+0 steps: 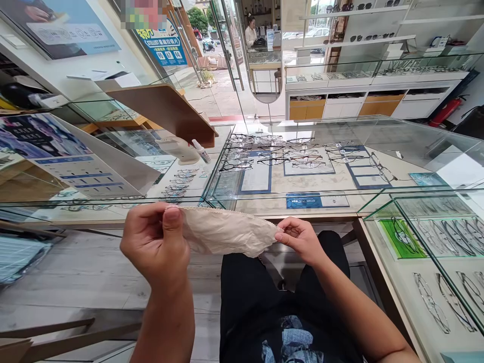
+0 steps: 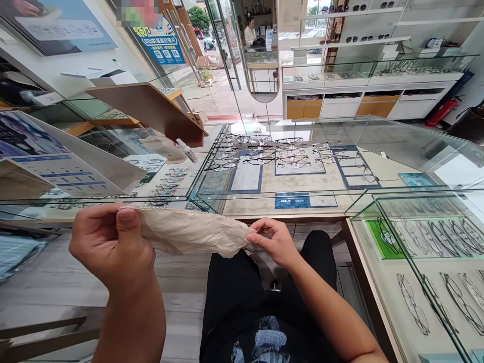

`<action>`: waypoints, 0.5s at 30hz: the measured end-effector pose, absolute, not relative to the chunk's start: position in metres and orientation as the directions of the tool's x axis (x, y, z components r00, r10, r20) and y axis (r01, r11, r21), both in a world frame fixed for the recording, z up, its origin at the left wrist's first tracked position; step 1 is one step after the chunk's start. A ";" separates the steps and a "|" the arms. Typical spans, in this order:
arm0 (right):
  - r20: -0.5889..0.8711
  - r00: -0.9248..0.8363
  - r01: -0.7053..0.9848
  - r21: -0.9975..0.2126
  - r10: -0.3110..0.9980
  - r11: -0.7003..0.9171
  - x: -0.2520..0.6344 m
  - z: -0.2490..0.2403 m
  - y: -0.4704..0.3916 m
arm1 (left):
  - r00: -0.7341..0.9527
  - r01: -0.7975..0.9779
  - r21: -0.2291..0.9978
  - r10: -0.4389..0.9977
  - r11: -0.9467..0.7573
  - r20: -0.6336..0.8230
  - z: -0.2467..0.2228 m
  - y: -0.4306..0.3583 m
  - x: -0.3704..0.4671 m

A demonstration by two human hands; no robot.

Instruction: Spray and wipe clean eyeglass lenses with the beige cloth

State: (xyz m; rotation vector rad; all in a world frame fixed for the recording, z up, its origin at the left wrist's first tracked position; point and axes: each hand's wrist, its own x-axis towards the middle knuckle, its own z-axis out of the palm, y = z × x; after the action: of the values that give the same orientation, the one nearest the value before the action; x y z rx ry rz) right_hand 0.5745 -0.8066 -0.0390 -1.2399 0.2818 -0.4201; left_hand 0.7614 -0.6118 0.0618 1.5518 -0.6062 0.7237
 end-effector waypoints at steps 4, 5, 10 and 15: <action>0.010 0.891 0.144 -0.955 -0.455 0.261 0.576 -0.040 -0.806 | 0.665 -0.742 0.663 0.023 -0.094 0.747 0.062 -0.609 0.761; 0.014 0.890 0.145 -0.956 -0.455 0.254 0.576 -0.040 -0.806 | 0.659 -0.748 0.658 0.025 -0.089 0.752 0.061 -0.608 0.761; 0.049 0.902 0.153 -0.966 -0.429 0.210 0.575 -0.038 -0.807 | 0.647 -0.760 0.647 0.027 -0.070 0.762 0.057 -0.603 0.765; 0.059 0.906 0.145 -0.973 -0.418 0.177 0.573 -0.040 -0.808 | 0.661 -0.746 0.660 0.025 -0.089 0.750 0.054 -0.600 0.765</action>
State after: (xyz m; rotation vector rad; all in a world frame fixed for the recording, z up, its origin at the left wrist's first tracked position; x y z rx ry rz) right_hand 0.5726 -0.8082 -0.0397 -1.3370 0.2422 -0.4040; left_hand 0.7648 -0.6005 0.0542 1.5384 -0.6196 0.7165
